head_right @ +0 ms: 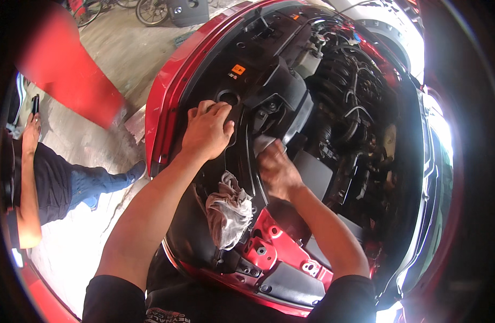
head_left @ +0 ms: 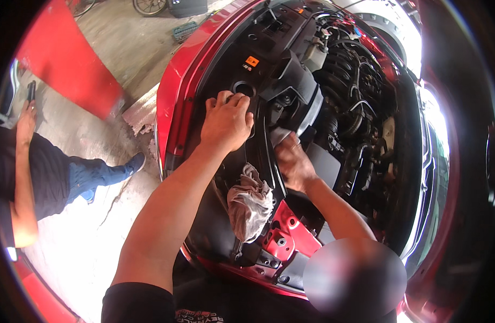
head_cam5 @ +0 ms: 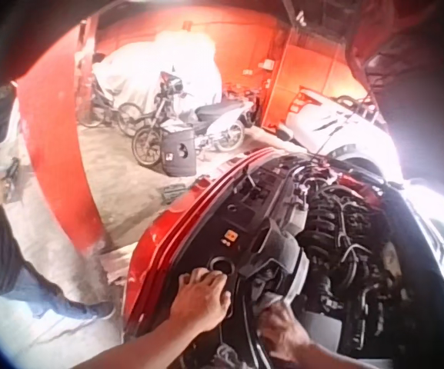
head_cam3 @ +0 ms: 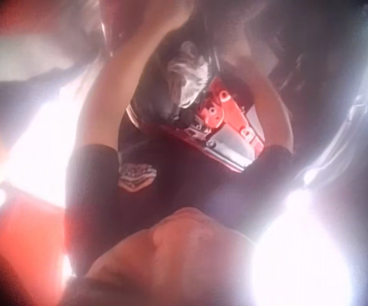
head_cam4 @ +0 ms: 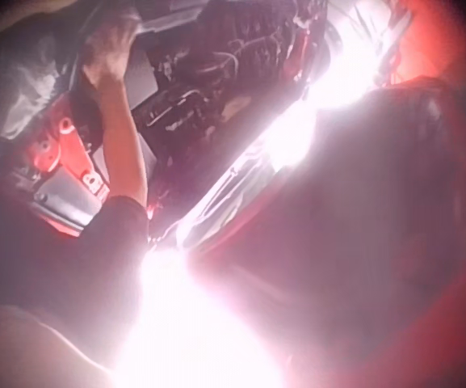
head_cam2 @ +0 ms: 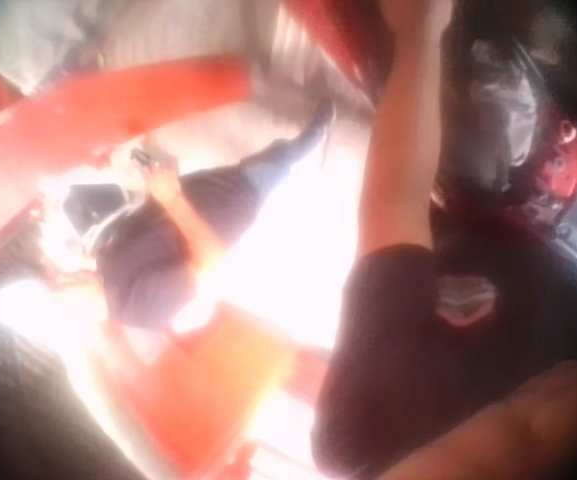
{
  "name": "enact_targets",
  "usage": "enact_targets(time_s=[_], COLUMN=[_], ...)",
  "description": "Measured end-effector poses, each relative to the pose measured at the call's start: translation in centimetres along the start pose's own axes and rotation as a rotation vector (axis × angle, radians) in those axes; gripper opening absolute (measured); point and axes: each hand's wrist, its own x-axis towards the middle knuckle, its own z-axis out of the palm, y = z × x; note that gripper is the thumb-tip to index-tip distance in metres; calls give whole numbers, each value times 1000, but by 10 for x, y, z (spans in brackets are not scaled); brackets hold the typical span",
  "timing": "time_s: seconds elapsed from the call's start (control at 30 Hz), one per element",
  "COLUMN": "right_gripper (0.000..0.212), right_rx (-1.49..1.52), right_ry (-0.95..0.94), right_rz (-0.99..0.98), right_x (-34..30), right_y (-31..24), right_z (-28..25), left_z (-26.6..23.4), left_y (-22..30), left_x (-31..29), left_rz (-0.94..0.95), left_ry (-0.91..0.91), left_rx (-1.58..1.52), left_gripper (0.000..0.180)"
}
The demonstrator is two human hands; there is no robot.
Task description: The person wipes the engine bay of a red car with a cloth, cleaning the plastic cover and surrounding components. The person moves around the front of the vehicle to reach different areas of the engine compartment.
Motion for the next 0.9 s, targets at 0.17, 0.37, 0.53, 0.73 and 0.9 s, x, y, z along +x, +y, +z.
enact_targets(time_s=[0.17,0.37,0.53,0.73,0.9], right_gripper=[18,28,52,59,54], right_rx=[-181,-29,46,236,340], right_ry=[-179,79,497,505,293], right_rz=[-371,-72,708,804,640], right_x=[2,21,11,19,12], right_y=[18,15,46,45,-2], right_z=[-24,-31,-10,-3,-24], left_z=[-1,7,4,5,-1], left_y=[6,-7,-4,12,-2], left_x=[1,-1,0,0,1], left_rz=[8,55,85,67,81], left_ry=[21,70,93,26,74], left_rx=[-22,-3,41,74,102], left_gripper=[39,40,38,40,37])
